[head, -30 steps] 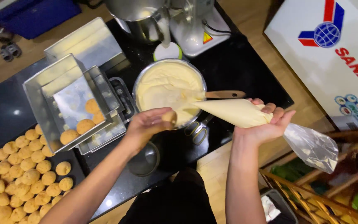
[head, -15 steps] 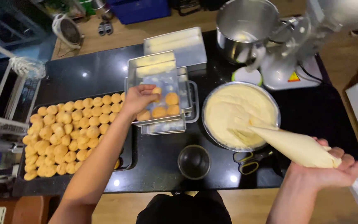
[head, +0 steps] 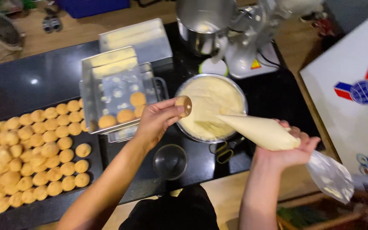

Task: Fill puff pastries with cream using a piping bag.

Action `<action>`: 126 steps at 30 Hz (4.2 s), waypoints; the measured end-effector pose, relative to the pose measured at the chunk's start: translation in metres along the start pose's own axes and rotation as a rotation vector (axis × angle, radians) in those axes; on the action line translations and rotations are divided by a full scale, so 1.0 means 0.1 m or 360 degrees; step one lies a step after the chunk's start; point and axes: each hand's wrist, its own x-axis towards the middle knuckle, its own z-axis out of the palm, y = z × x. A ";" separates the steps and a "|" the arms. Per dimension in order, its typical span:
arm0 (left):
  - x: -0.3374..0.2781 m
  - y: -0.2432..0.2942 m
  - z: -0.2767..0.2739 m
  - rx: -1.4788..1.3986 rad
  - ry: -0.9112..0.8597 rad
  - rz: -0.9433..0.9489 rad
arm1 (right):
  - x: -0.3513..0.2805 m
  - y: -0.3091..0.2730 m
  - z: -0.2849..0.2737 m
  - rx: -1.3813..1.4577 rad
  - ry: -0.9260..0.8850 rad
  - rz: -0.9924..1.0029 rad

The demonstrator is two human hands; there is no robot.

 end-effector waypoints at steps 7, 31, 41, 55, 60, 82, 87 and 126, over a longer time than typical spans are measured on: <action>0.07 -0.58 0.47 0.0910 -0.0232 0.0328 | -0.03 -0.25 -0.19 -0.0059 0.0101 -0.0224; -0.07 0.37 -0.55 0.1235 0.0093 0.0600 | 0.19 -0.44 -0.45 -0.0094 0.0159 -0.0193; 0.20 0.47 -1.42 0.1906 0.0894 0.0373 | 0.86 -0.27 -0.84 -0.0194 -0.0133 0.0149; -1.19 0.03 -2.06 0.1365 0.1538 0.1511 | 2.07 0.98 -1.38 -0.0383 -0.0176 0.0748; -1.68 -0.84 -3.26 0.1601 0.2172 0.0673 | 1.87 1.34 -0.95 -0.0479 -0.0176 0.0827; -1.62 -0.80 -2.53 0.1742 0.2094 0.0631 | -1.04 2.00 0.50 -0.0423 -0.0312 0.0981; -1.58 -0.33 -1.40 -0.0734 0.1117 0.0789 | -1.31 1.94 0.71 -0.0304 -0.0299 0.1134; -0.61 -0.17 0.22 -0.0277 -0.0123 0.0280 | -0.39 0.66 0.69 -0.0278 -0.0739 0.0307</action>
